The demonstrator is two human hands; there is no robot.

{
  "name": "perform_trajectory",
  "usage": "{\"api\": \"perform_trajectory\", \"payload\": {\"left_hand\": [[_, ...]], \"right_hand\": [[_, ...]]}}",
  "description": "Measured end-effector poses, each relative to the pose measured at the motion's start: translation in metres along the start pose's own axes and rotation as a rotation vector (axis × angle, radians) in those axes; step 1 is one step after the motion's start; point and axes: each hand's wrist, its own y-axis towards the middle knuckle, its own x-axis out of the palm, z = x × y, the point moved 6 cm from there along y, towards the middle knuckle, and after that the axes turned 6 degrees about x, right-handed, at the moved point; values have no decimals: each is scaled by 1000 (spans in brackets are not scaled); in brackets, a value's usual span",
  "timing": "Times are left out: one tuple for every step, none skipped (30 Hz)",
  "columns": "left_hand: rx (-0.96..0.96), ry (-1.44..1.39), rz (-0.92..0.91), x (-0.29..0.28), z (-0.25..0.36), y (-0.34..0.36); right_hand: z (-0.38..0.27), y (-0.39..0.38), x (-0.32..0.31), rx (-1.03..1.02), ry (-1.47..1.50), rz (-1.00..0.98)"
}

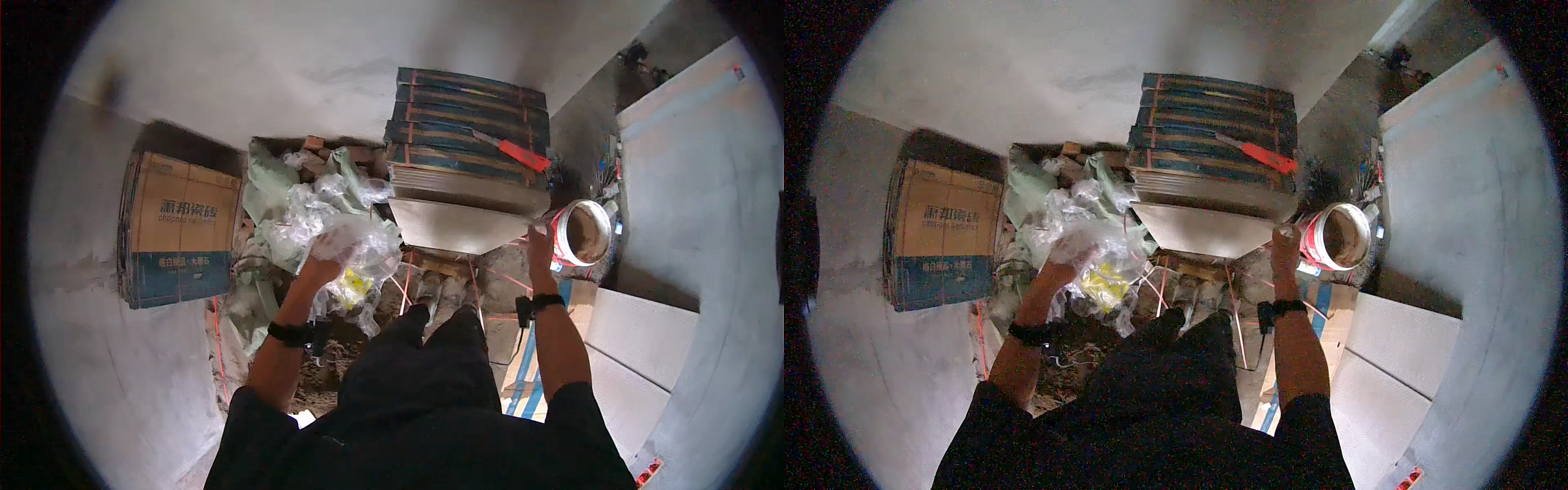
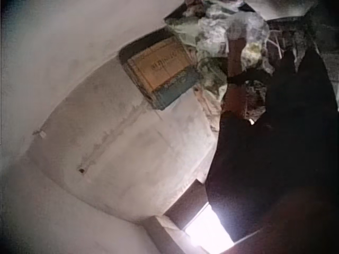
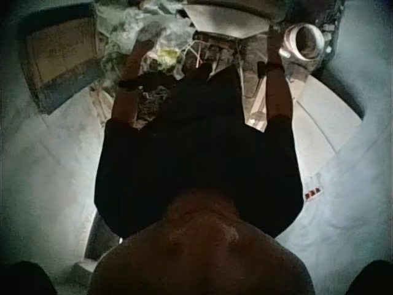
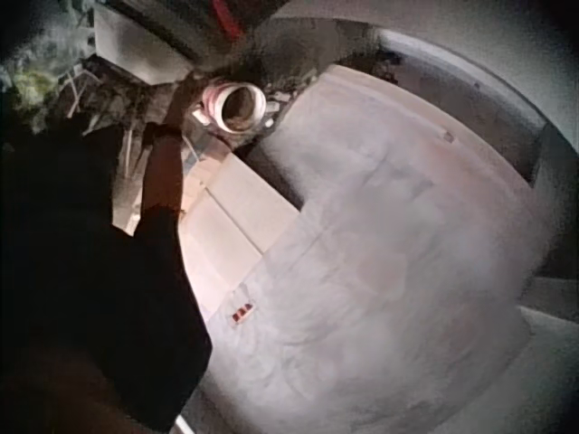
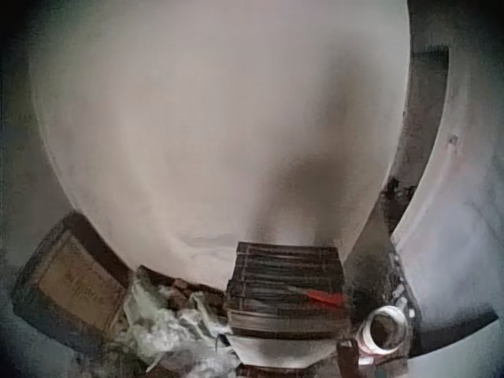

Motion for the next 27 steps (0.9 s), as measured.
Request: {"api": "perform_trajectory", "payload": {"left_hand": [[-101, -400, 24, 3, 4, 6], [-142, -658, 158, -2, 10, 13], [-71, -461, 67, -3, 27, 20], [29, -268, 26, -4, 48, 28], [-8, -274, -34, -1, 59, 33], [310, 56, 88, -13, 90, 36], [625, 383, 236, -19, 119, 34], [631, 401, 212, -19, 130, 39], [343, -400, 139, -24, 122, 48], [160, -813, 48, -20, 118, 50], [18, -1066, 30, -17, 117, 50], [-6, -1049, 14, -18, 116, 51], [44, -804, -18, -19, 120, 51], [69, -682, -34, -20, 119, 51], [95, -561, -48, -21, 117, 49], [-141, -1124, -109, -13, 104, 43], [-395, -1677, -169, -5, 96, 35], [-393, -1678, -166, -9, 86, 32], [-374, -1764, -64, -17, 75, 30], [-350, -1848, 41, -24, 64, 28], [-372, -1576, 73, -26, 57, 23], [-293, -1447, 81, -30, 56, 19], [-503, -1521, 212, -23, 50, 10], [-674, -1589, 361, -18, 43, 3], [-647, -1634, 210, -4, 61, 1], [-693, -1811, 54, 14, 81, -2], [-807, -1869, -168, 33, 100, -10]], "right_hand": [[0, -13, 0, 191, 129, 33], [-25, -31, 17, 42, 174, -42], [-42, -56, 29, 84, 147, -92], [-64, -86, 57, 96, 144, -315], [-91, -121, 85, 44, 209, -519], [-113, -156, 107, 106, 358, -721], [-139, -190, 126, 146, 502, -956], [-155, -211, 134, 285, 632, -1032], [-168, -226, 140, 443, 790, -1117], [-182, -239, 145, 674, 1119, -1216], [-182, -233, 145, 690, 1011, -1075], [-188, -229, 144, 673, 1015, -1094], [-188, -219, 139, 561, 872, -999], [-185, -208, 132, 474, 709, -876], [-186, -203, 128, 449, 729, -897], [-184, -197, 120, 414, 658, -866], [-182, -191, 112, 376, 587, -836], [-181, -187, 106, 374, 584, -838], [-179, -180, 95, 399, 712, -744], [-178, -175, 86, 429, 871, -666], [-176, -171, 81, 416, 833, -648], [-173, -170, 78, 496, 964, -635], [-169, -171, 79, 574, 1094, -621], [-166, -172, 81, 571, 1089, -623], [-166, -178, 86, 488, 969, -693], [-163, -186, 91, 427, 845, -752], [-160, -193, 96, 399, 840, -763]]}}
